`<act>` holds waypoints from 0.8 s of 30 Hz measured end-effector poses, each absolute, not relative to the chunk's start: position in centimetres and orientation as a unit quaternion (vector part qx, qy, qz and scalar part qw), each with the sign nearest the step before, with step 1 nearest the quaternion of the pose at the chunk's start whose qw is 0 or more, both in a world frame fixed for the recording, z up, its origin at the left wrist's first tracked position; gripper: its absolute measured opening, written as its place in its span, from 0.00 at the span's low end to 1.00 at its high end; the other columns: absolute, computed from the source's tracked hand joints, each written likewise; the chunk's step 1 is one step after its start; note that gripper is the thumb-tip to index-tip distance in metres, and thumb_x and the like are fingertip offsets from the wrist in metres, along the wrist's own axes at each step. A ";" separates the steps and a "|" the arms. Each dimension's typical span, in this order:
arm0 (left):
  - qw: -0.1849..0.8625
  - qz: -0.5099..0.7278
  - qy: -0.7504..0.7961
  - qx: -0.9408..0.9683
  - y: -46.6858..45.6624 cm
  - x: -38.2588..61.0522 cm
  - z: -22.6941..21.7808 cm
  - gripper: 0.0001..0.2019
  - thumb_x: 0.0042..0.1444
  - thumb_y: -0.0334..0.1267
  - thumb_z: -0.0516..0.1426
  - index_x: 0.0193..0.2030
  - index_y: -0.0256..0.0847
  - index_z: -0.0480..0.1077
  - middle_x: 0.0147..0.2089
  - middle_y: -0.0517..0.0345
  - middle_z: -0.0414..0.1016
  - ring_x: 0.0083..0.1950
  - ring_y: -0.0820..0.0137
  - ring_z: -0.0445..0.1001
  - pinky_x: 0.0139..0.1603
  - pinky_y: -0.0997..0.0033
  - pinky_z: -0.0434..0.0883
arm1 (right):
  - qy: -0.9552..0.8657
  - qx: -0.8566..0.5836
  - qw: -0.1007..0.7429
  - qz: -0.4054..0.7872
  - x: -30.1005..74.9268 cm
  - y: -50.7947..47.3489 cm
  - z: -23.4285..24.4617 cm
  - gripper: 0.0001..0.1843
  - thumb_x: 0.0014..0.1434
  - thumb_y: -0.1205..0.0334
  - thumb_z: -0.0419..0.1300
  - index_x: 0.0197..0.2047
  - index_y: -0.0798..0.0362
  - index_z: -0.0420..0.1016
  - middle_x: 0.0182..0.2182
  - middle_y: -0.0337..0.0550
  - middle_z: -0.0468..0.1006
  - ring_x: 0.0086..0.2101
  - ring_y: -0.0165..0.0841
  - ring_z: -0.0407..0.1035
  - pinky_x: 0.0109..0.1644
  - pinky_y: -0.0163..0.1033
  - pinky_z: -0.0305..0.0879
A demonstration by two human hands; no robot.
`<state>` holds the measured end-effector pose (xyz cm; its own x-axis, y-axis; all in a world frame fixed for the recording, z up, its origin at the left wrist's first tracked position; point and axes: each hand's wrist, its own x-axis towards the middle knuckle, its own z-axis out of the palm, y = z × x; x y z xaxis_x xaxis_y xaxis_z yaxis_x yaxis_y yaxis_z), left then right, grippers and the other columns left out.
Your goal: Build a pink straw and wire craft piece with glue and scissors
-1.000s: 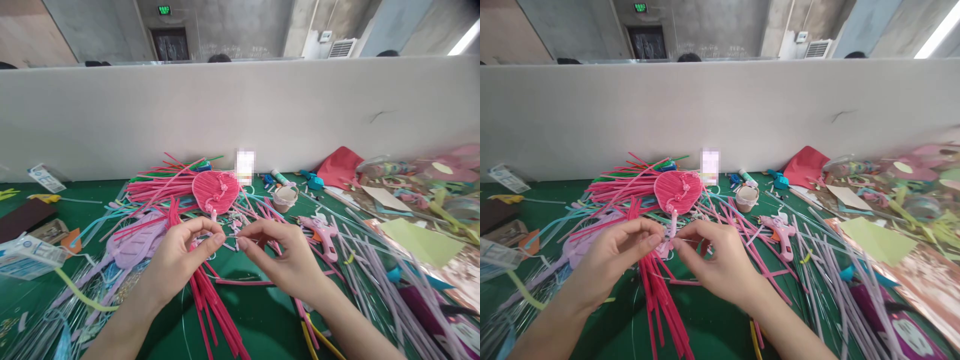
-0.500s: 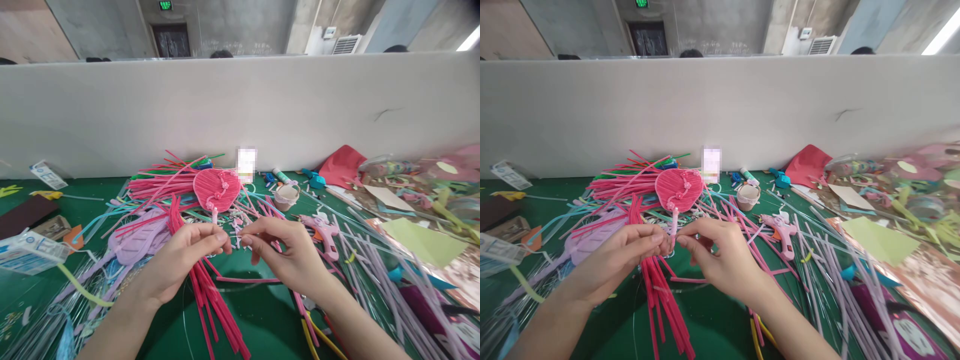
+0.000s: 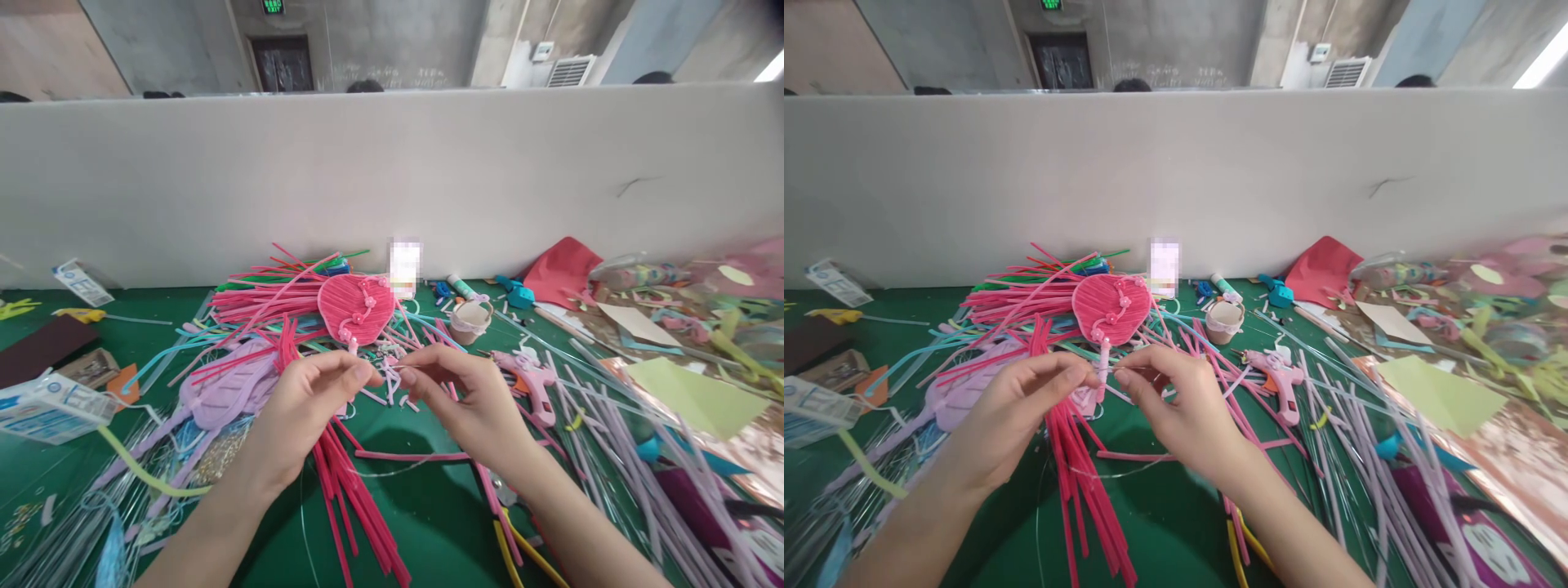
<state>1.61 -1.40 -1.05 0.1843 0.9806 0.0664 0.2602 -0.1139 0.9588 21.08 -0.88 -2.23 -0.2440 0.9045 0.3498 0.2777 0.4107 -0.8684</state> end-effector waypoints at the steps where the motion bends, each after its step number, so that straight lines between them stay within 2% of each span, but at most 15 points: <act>1: 0.401 0.410 0.504 0.645 -1.4 1.6 -1.0 0.15 0.63 0.49 0.54 0.37 0.43 0.78 0.35 0.54 0.79 0.42 0.62 0.77 0.41 0.64 0.74 | -0.699 -0.430 0.455 0.346 21.1 -0.8 -2.2 0.09 0.63 0.58 0.60 0.36 0.52 0.78 0.26 0.39 0.79 0.24 0.29 0.71 0.27 0.34 0.66; 3: 0.287 0.426 0.504 0.694 -1.4 1.6 -1.0 0.15 0.65 0.46 0.52 0.41 0.45 0.78 0.39 0.55 0.80 0.46 0.63 0.77 0.46 0.64 0.73 | -0.684 -0.443 0.459 0.354 21.2 -0.7 -2.2 0.11 0.62 0.56 0.60 0.35 0.52 0.79 0.24 0.38 0.77 0.21 0.27 0.66 0.24 0.33 0.62; 5: 0.159 0.439 0.475 0.746 -1.4 1.6 -1.0 0.10 0.64 0.41 0.55 0.43 0.45 0.77 0.43 0.56 0.80 0.48 0.64 0.76 0.51 0.63 0.71 | -0.677 -0.444 0.458 0.367 21.3 -0.6 -2.3 0.11 0.62 0.55 0.60 0.34 0.52 0.79 0.23 0.38 0.77 0.19 0.26 0.64 0.22 0.33 0.60; 9: -0.077 0.426 0.417 0.799 -1.2 1.5 -1.5 0.05 0.59 0.33 0.61 0.40 0.45 0.76 0.36 0.58 0.80 0.43 0.64 0.76 0.53 0.57 0.69 | -0.674 -0.439 0.452 0.387 21.1 -0.8 -2.3 0.10 0.62 0.56 0.60 0.35 0.52 0.79 0.25 0.38 0.77 0.21 0.26 0.65 0.23 0.33 0.61; 12: -0.165 0.403 0.401 0.806 -1.1 1.5 -1.8 0.07 0.57 0.29 0.61 0.39 0.46 0.75 0.34 0.59 0.80 0.40 0.64 0.77 0.56 0.53 0.67 | -0.670 -0.432 0.447 0.406 21.0 -0.9 -2.4 0.11 0.63 0.56 0.59 0.35 0.52 0.80 0.25 0.39 0.76 0.22 0.27 0.65 0.24 0.32 0.62; 15: -0.174 0.408 0.383 0.810 -1.1 1.5 -1.8 0.07 0.57 0.28 0.60 0.38 0.45 0.74 0.32 0.60 0.79 0.41 0.64 0.77 0.56 0.53 0.66 | -0.665 -0.433 0.441 0.418 20.8 -1.0 -2.3 0.11 0.63 0.56 0.59 0.35 0.52 0.79 0.24 0.39 0.75 0.22 0.27 0.65 0.24 0.32 0.62; 17: -0.136 0.421 0.380 0.813 -1.1 1.5 -1.6 0.07 0.57 0.27 0.60 0.35 0.44 0.74 0.31 0.60 0.79 0.43 0.63 0.76 0.54 0.55 0.67 | -0.667 -0.436 0.435 0.421 20.8 -1.1 -2.3 0.11 0.62 0.56 0.59 0.34 0.53 0.79 0.24 0.39 0.75 0.22 0.27 0.65 0.24 0.32 0.62; 24: 0.122 0.399 0.412 0.810 -1.1 0.9 -0.8 0.06 0.59 0.31 0.60 0.32 0.45 0.74 0.33 0.60 0.79 0.54 0.63 0.71 0.54 0.64 0.68 | -0.692 -0.422 0.410 0.419 21.2 -1.1 -2.3 0.09 0.62 0.58 0.60 0.36 0.51 0.81 0.30 0.41 0.80 0.22 0.26 0.67 0.25 0.31 0.65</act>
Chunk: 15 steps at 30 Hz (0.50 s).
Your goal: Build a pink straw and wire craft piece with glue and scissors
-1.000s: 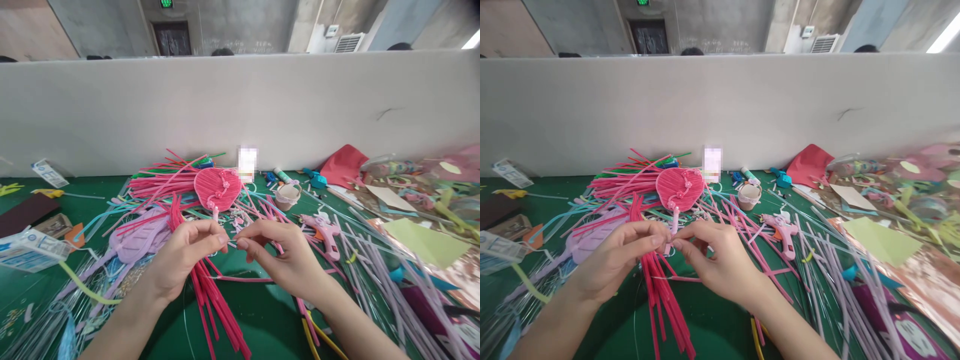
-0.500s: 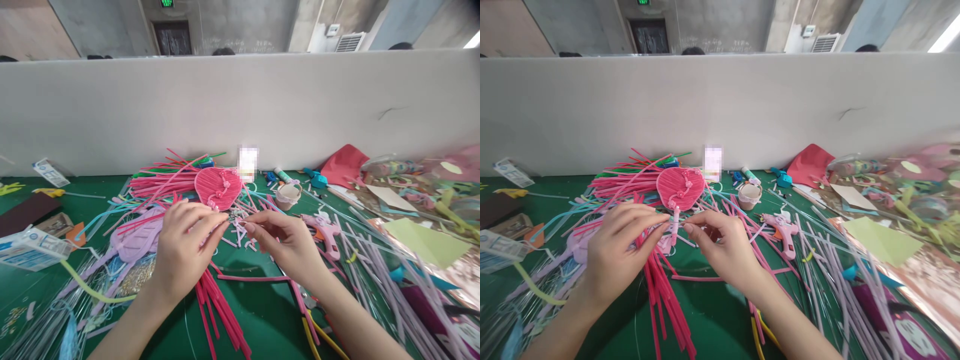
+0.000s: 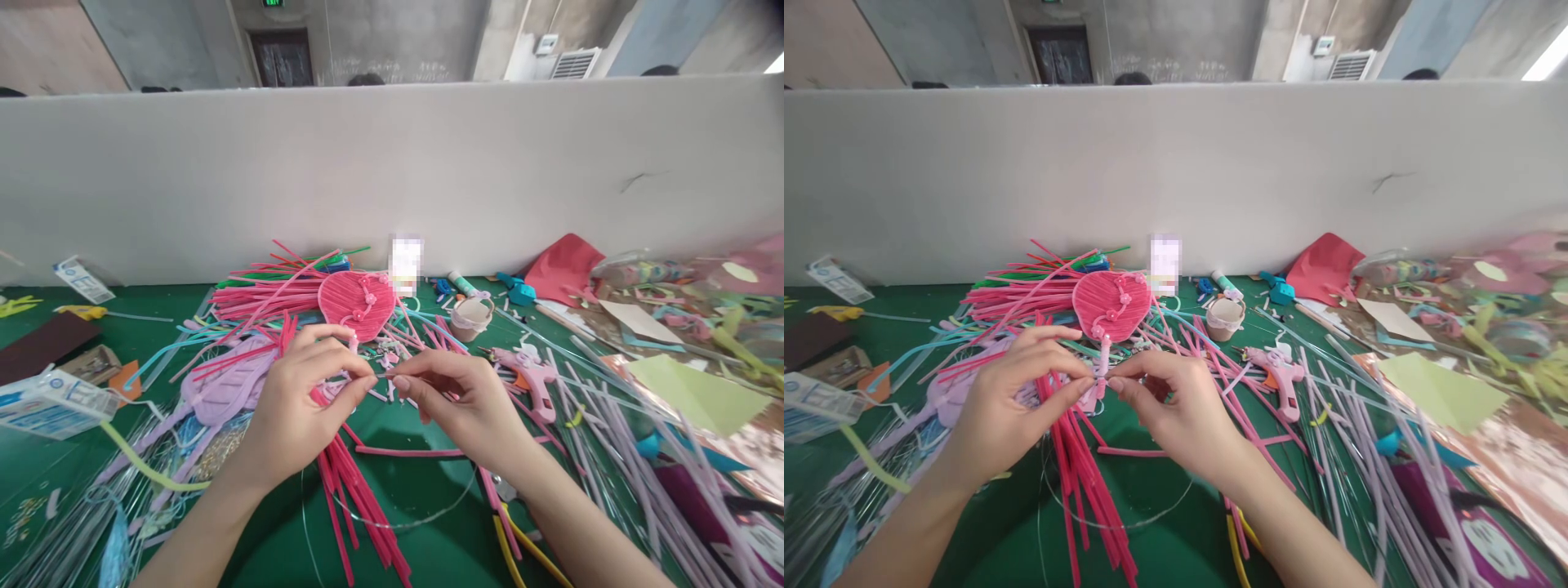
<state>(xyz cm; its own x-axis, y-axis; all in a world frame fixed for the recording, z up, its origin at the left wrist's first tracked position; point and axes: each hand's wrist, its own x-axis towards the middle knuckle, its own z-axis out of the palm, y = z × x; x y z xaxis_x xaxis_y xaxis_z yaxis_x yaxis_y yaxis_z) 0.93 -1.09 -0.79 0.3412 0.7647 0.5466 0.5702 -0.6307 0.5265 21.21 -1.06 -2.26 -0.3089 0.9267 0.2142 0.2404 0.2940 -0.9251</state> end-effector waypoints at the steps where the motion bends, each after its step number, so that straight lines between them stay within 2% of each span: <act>1: 0.156 0.395 0.417 0.804 -1.1 0.8 -0.7 0.06 0.58 0.32 0.60 0.32 0.45 0.74 0.34 0.60 0.80 0.55 0.63 0.71 0.54 0.64 0.68 | -0.693 -0.417 0.406 0.426 21.3 -1.1 -2.2 0.09 0.62 0.58 0.61 0.36 0.51 0.81 0.29 0.40 0.80 0.21 0.25 0.67 0.24 0.30 0.65; 7: 0.317 0.351 0.433 0.767 -1.1 0.8 -0.4 0.04 0.56 0.37 0.62 0.31 0.45 0.75 0.36 0.59 0.79 0.55 0.62 0.73 0.54 0.65 0.68 | -0.682 -0.400 0.385 0.476 21.1 -1.4 -2.1 0.08 0.60 0.58 0.63 0.34 0.52 0.81 0.28 0.38 0.80 0.17 0.24 0.70 0.21 0.28 0.64; 11: 0.348 0.356 0.461 0.735 -0.9 1.0 -0.5 0.08 0.55 0.40 0.63 0.26 0.43 0.74 0.37 0.56 0.79 0.51 0.60 0.75 0.52 0.64 0.68 | -0.667 -0.422 0.392 0.472 20.9 -1.2 -2.6 0.09 0.58 0.55 0.65 0.38 0.51 0.82 0.27 0.39 0.81 0.22 0.29 0.75 0.25 0.30 0.69; 15: 0.366 0.375 0.483 0.701 -0.6 1.0 -0.9 0.10 0.54 0.43 0.63 0.25 0.43 0.74 0.39 0.55 0.80 0.50 0.59 0.76 0.53 0.62 0.67 | -0.640 -0.420 0.416 0.491 20.9 -1.0 -2.7 0.09 0.59 0.55 0.63 0.34 0.51 0.81 0.29 0.40 0.81 0.21 0.29 0.75 0.24 0.31 0.70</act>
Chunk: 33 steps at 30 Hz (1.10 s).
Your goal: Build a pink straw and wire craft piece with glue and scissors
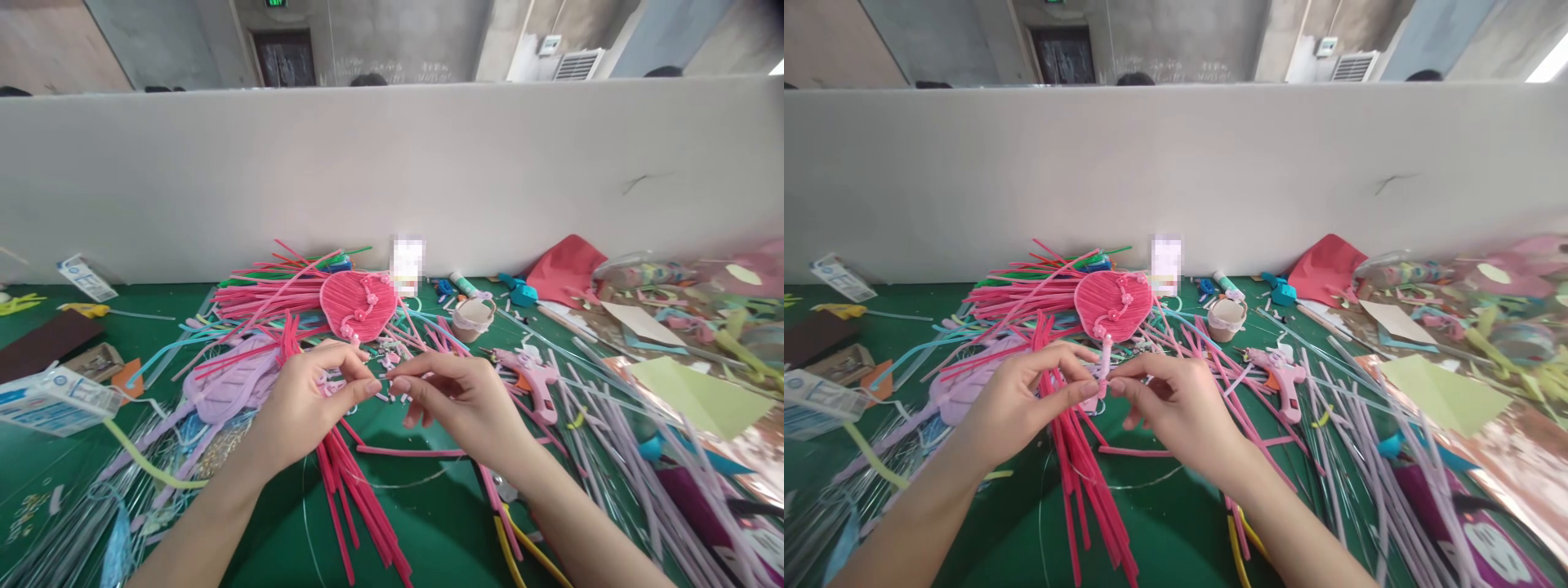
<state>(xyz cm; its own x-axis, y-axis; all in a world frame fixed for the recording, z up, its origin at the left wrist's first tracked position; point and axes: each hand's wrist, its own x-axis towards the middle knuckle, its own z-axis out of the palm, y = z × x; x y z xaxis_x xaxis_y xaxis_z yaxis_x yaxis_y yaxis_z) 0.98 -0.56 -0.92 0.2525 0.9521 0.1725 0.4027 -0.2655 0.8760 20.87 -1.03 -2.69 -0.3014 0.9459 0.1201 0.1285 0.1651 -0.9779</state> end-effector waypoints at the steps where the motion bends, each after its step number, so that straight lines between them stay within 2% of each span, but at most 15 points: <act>1: 0.376 0.379 0.480 0.696 -0.5 0.9 -1.0 0.10 0.55 0.44 0.63 0.26 0.43 0.74 0.39 0.55 0.80 0.49 0.60 0.76 0.52 0.62 0.67 | -0.631 -0.420 0.421 0.498 20.9 -1.0 -2.6 0.10 0.59 0.55 0.63 0.33 0.51 0.80 0.28 0.40 0.80 0.20 0.28 0.74 0.23 0.31 0.69; 10: 0.455 0.417 0.490 0.616 -0.3 0.5 -1.4 0.09 0.54 0.46 0.64 0.31 0.43 0.75 0.39 0.57 0.78 0.42 0.66 0.75 0.43 0.67 0.69 | -0.536 -0.432 0.494 0.531 21.2 -0.7 -1.9 0.14 0.54 0.51 0.67 0.31 0.55 0.78 0.25 0.40 0.79 0.16 0.28 0.72 0.18 0.30 0.69; 15: 0.485 0.449 0.491 0.568 -0.1 0.6 -1.4 0.09 0.52 0.45 0.64 0.31 0.43 0.74 0.33 0.60 0.76 0.37 0.69 0.73 0.39 0.70 0.67 | -0.498 -0.441 0.530 0.526 21.4 -0.3 -1.9 0.17 0.52 0.49 0.68 0.32 0.55 0.77 0.28 0.41 0.80 0.17 0.28 0.73 0.20 0.31 0.71; 23: 0.500 0.446 0.505 0.545 0.0 0.6 -1.2 0.11 0.52 0.48 0.64 0.33 0.43 0.74 0.36 0.58 0.77 0.42 0.66 0.73 0.47 0.68 0.66 | -0.452 -0.439 0.563 0.535 21.7 -0.1 -2.2 0.18 0.52 0.48 0.69 0.34 0.54 0.76 0.29 0.40 0.80 0.19 0.26 0.74 0.21 0.29 0.71; 29: 0.491 0.456 0.503 0.546 0.1 0.5 -1.2 0.11 0.52 0.48 0.64 0.33 0.43 0.75 0.35 0.57 0.77 0.40 0.66 0.74 0.44 0.69 0.68 | -0.432 -0.446 0.591 0.515 21.7 0.0 -2.4 0.18 0.53 0.47 0.68 0.37 0.54 0.76 0.31 0.40 0.79 0.20 0.26 0.73 0.24 0.31 0.73; 33: 0.467 0.483 0.509 0.538 0.9 0.3 -1.7 0.10 0.50 0.46 0.66 0.31 0.42 0.76 0.34 0.56 0.78 0.40 0.66 0.74 0.44 0.69 0.68 | -0.419 -0.450 0.592 0.521 21.6 0.7 -2.7 0.22 0.54 0.44 0.66 0.42 0.53 0.75 0.36 0.42 0.80 0.27 0.30 0.77 0.30 0.34 0.76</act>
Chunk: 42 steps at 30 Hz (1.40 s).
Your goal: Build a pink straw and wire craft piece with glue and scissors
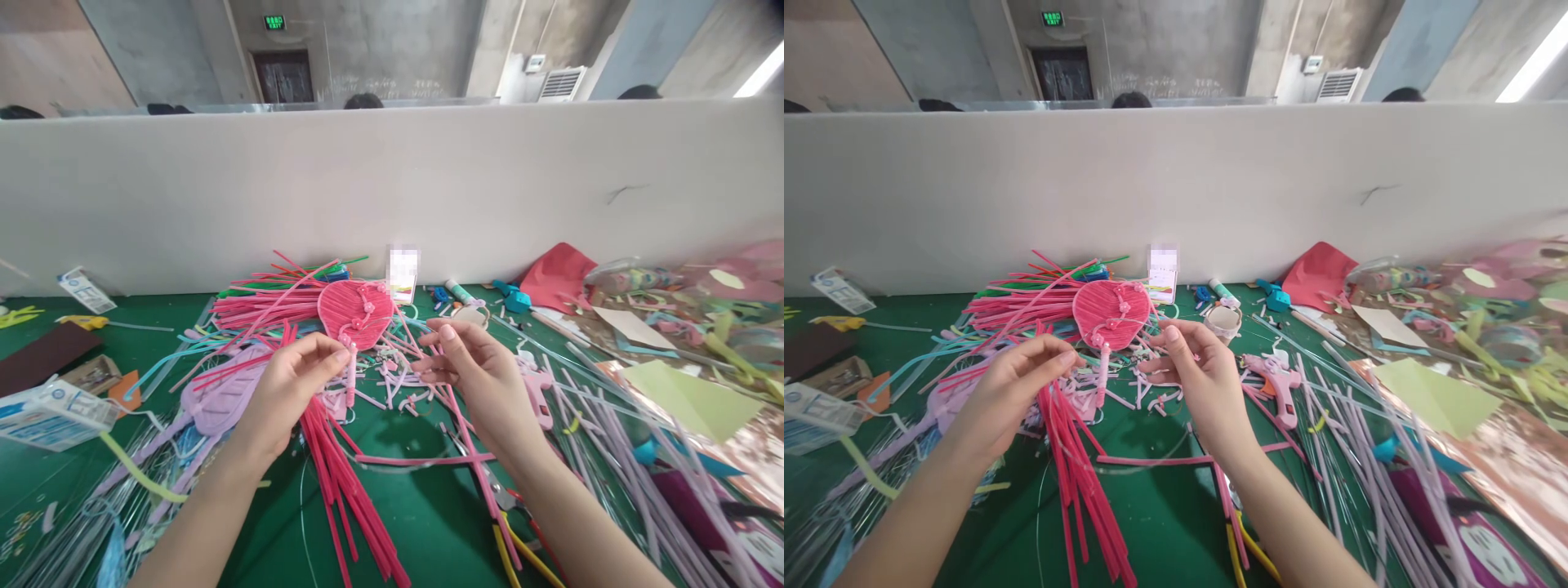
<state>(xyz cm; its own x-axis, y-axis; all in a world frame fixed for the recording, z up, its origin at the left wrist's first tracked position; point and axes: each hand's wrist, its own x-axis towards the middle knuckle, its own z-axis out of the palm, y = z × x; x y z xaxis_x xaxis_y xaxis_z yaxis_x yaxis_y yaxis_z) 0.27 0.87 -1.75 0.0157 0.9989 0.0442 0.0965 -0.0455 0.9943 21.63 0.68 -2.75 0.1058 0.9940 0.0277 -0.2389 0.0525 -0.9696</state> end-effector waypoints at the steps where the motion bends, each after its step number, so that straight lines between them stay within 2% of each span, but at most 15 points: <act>1: 0.462 0.495 0.510 0.529 1.2 0.1 -2.0 0.10 0.49 0.45 0.66 0.31 0.41 0.76 0.34 0.56 0.78 0.40 0.66 0.74 0.45 0.70 0.68 | -0.417 -0.452 0.583 0.531 21.6 0.9 -2.9 0.24 0.54 0.42 0.65 0.44 0.53 0.75 0.37 0.43 0.80 0.29 0.32 0.78 0.32 0.35 0.76; 4: 0.472 0.536 0.513 0.476 2.2 -0.3 -2.7 0.10 0.45 0.43 0.69 0.29 0.39 0.76 0.31 0.58 0.76 0.36 0.70 0.74 0.43 0.71 0.69 | -0.421 -0.461 0.540 0.564 21.8 1.6 -3.7 0.26 0.55 0.39 0.63 0.43 0.54 0.75 0.38 0.47 0.81 0.34 0.35 0.79 0.38 0.37 0.76; 7: 0.522 0.573 0.492 0.397 2.9 -0.8 -3.2 0.12 0.39 0.40 0.71 0.27 0.38 0.75 0.29 0.61 0.75 0.34 0.72 0.74 0.41 0.72 0.70 | -0.453 -0.469 0.501 0.569 22.1 2.0 -4.4 0.25 0.54 0.41 0.64 0.42 0.55 0.76 0.36 0.47 0.82 0.37 0.36 0.79 0.41 0.39 0.75; 10: 0.566 0.591 0.457 0.348 3.1 -1.0 -3.4 0.13 0.37 0.38 0.72 0.28 0.38 0.75 0.28 0.62 0.74 0.35 0.71 0.75 0.41 0.71 0.72 | -0.469 -0.465 0.494 0.565 22.2 2.1 -4.5 0.24 0.51 0.44 0.67 0.42 0.55 0.76 0.33 0.44 0.81 0.34 0.34 0.78 0.40 0.39 0.75; 14: 0.570 0.577 0.458 0.364 2.8 -0.9 -3.4 0.13 0.40 0.40 0.71 0.31 0.38 0.76 0.28 0.61 0.74 0.35 0.71 0.75 0.40 0.71 0.73 | -0.479 -0.460 0.499 0.557 22.3 2.1 -4.3 0.21 0.52 0.46 0.67 0.39 0.55 0.76 0.29 0.41 0.79 0.26 0.29 0.74 0.35 0.39 0.75; 21: 0.547 0.572 0.460 0.403 2.5 -0.7 -3.0 0.11 0.45 0.41 0.69 0.32 0.39 0.77 0.31 0.60 0.76 0.35 0.72 0.74 0.40 0.71 0.73 | -0.469 -0.479 0.506 0.543 22.6 2.1 -4.0 0.23 0.48 0.44 0.69 0.37 0.55 0.74 0.26 0.40 0.79 0.22 0.30 0.75 0.27 0.36 0.74; 32: 0.518 0.586 0.462 0.418 2.7 -0.7 -3.3 0.11 0.43 0.40 0.70 0.32 0.38 0.78 0.33 0.58 0.78 0.34 0.73 0.74 0.40 0.74 0.72 | -0.468 -0.487 0.499 0.543 22.7 2.3 -4.4 0.24 0.48 0.45 0.69 0.41 0.54 0.73 0.25 0.39 0.80 0.23 0.33 0.77 0.29 0.38 0.76; 37: 0.589 0.583 0.443 0.341 2.7 -0.5 -3.6 0.08 0.48 0.35 0.68 0.33 0.36 0.76 0.25 0.64 0.70 0.25 0.78 0.69 0.25 0.79 0.69 | -0.482 -0.473 0.477 0.563 22.7 2.0 -3.7 0.24 0.53 0.43 0.66 0.43 0.54 0.74 0.28 0.45 0.83 0.33 0.37 0.80 0.38 0.40 0.77; 40: 0.658 0.588 0.406 0.236 2.8 -0.5 -3.2 0.01 0.54 0.29 0.62 0.34 0.34 0.74 0.24 0.64 0.68 0.22 0.79 0.68 0.22 0.80 0.67 | -0.487 -0.468 0.444 0.589 22.6 1.9 -3.8 0.22 0.57 0.42 0.63 0.42 0.54 0.76 0.31 0.46 0.84 0.31 0.35 0.80 0.34 0.36 0.76; 42: 0.677 0.594 0.389 0.194 2.8 -0.5 -2.8 0.04 0.59 0.27 0.58 0.34 0.34 0.74 0.23 0.64 0.68 0.22 0.79 0.68 0.23 0.80 0.69 | -0.489 -0.453 0.424 0.613 22.6 1.9 -4.2 0.21 0.57 0.43 0.63 0.41 0.54 0.76 0.32 0.46 0.84 0.30 0.33 0.80 0.30 0.33 0.75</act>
